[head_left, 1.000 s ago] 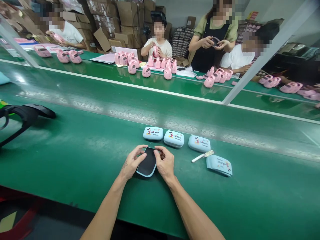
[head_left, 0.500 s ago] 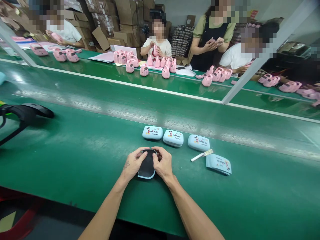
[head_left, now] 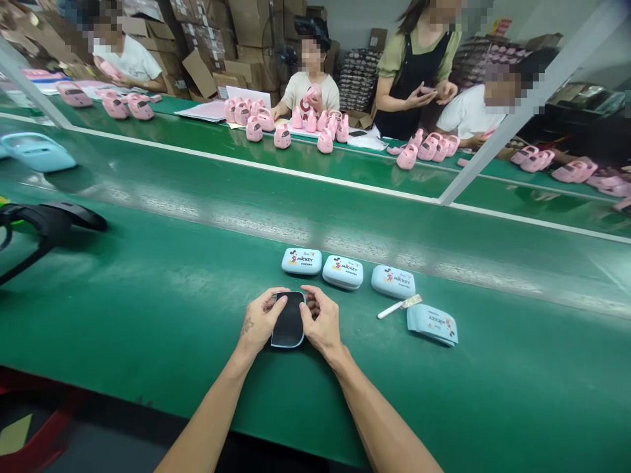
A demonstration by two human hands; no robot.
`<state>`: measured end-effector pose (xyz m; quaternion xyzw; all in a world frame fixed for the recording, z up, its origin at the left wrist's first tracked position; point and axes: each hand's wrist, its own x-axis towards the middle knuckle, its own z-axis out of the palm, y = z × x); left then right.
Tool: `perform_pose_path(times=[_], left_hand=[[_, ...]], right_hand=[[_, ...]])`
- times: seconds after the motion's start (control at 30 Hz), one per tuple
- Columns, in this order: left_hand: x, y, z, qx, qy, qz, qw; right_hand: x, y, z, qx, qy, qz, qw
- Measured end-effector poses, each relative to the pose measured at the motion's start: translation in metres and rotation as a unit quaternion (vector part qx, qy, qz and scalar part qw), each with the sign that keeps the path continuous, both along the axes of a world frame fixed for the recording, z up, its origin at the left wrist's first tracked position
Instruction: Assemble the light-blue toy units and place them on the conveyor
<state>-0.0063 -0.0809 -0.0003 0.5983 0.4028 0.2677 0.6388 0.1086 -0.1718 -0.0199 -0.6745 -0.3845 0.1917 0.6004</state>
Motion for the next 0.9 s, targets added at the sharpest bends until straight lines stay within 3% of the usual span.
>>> perform_pose_path(times=[0.33, 0.53, 0.77, 0.9], left_hand=[[0.0003, -0.0016, 0.0003, 0.054, 0.015, 0.051, 0.997], [-0.0006, 0.0024, -0.0012, 0.011, -0.028, 0.146, 0.989], [-0.0012, 0.001, 0.0018, -0.078, -0.072, 0.064, 0.992], [-0.0011, 0.0002, 0.0007, -0.056, -0.066, 0.06, 0.994]], right_hand=[[-0.0009, -0.0017, 0.0038, -0.006, -0.017, 0.014, 1.0], [-0.0014, -0.0026, 0.0015, -0.008, 0.002, 0.063, 0.998], [-0.0007, -0.0021, -0.0014, -0.005, 0.011, 0.003, 1.0], [-0.0015, -0.0021, -0.0011, -0.011, -0.001, 0.01, 1.0]])
